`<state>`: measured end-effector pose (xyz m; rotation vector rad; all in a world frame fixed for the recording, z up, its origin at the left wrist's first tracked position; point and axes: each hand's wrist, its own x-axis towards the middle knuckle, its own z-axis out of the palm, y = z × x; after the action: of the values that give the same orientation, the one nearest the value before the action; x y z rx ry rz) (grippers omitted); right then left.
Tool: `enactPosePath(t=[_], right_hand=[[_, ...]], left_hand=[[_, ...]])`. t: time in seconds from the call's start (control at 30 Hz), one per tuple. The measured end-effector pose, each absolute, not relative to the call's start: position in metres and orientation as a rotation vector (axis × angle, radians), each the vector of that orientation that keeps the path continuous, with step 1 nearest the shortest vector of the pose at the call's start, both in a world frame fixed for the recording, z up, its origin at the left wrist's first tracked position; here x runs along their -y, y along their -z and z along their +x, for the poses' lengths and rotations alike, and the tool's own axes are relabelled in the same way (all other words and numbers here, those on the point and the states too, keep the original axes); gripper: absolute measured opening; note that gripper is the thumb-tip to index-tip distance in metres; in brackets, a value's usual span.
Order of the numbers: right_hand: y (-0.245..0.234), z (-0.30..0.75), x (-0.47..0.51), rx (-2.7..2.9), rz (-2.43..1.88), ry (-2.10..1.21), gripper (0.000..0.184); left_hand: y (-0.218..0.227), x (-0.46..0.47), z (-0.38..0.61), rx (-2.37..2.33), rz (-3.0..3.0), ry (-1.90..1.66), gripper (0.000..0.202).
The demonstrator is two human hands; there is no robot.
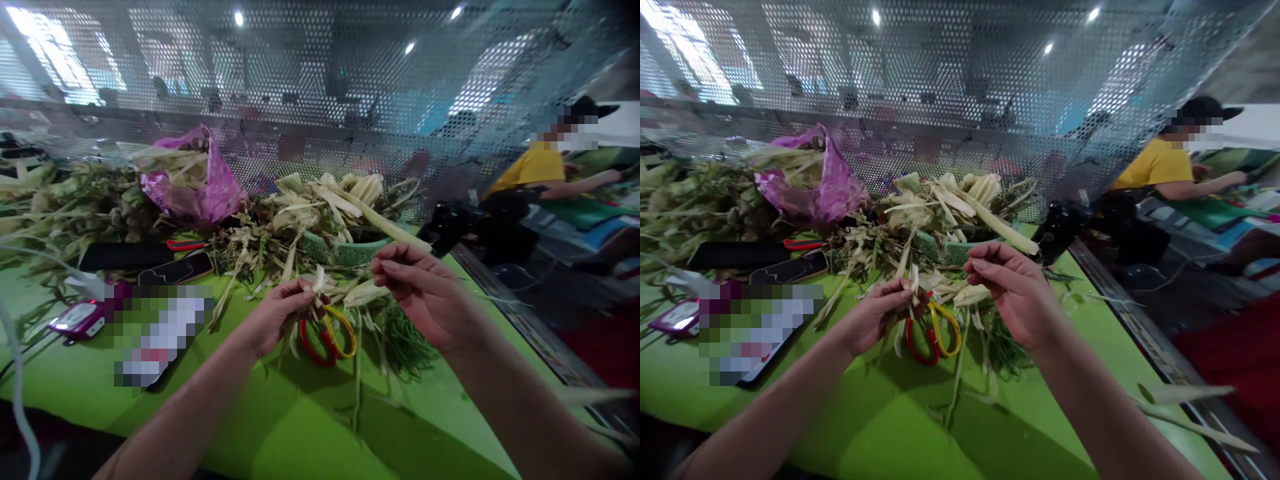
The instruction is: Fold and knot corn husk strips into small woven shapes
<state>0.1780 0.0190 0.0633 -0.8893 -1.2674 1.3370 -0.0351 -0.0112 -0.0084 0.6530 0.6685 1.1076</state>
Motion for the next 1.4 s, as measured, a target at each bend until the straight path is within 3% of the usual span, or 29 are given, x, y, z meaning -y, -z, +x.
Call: enactPosePath(t=[0.37,0.57,0.8,0.87,1.03,1.4], right_hand=[[-0.07,0.221,-0.037,1.685,-1.143,-1.12,0.025],[-0.092,0.208,-0.021,1.908,-1.212,-0.563,0.031],[-0.048,0.136,-0.015,2.027,-0.988,-1.091,0.041],[-0.038,0.133,-0.021,2.087,-1.032,-1.057,0.038],[-0.041,0.151,-0.032,2.265,-1.022,-0.657,0.01],[-0.054,0.175,-0.043,2.049,-1.135,-0.508,0.018]], left_hand=[[0.004,0.005,-0.042,-0.763,0.562,-1.225,0.016],[0.006,0.005,-0.042,-0.728,0.547,-1.221,0.014],[0.008,0.005,-0.041,-0.679,0.604,-1.198,0.015],[0.009,0.005,-0.041,-0.679,0.601,-1.179,0.016],[0.012,0.004,-0.04,-0.732,0.573,-1.163,0.018],[0.004,0.001,-0.046,-0.778,0.476,-1.386,0.016]])
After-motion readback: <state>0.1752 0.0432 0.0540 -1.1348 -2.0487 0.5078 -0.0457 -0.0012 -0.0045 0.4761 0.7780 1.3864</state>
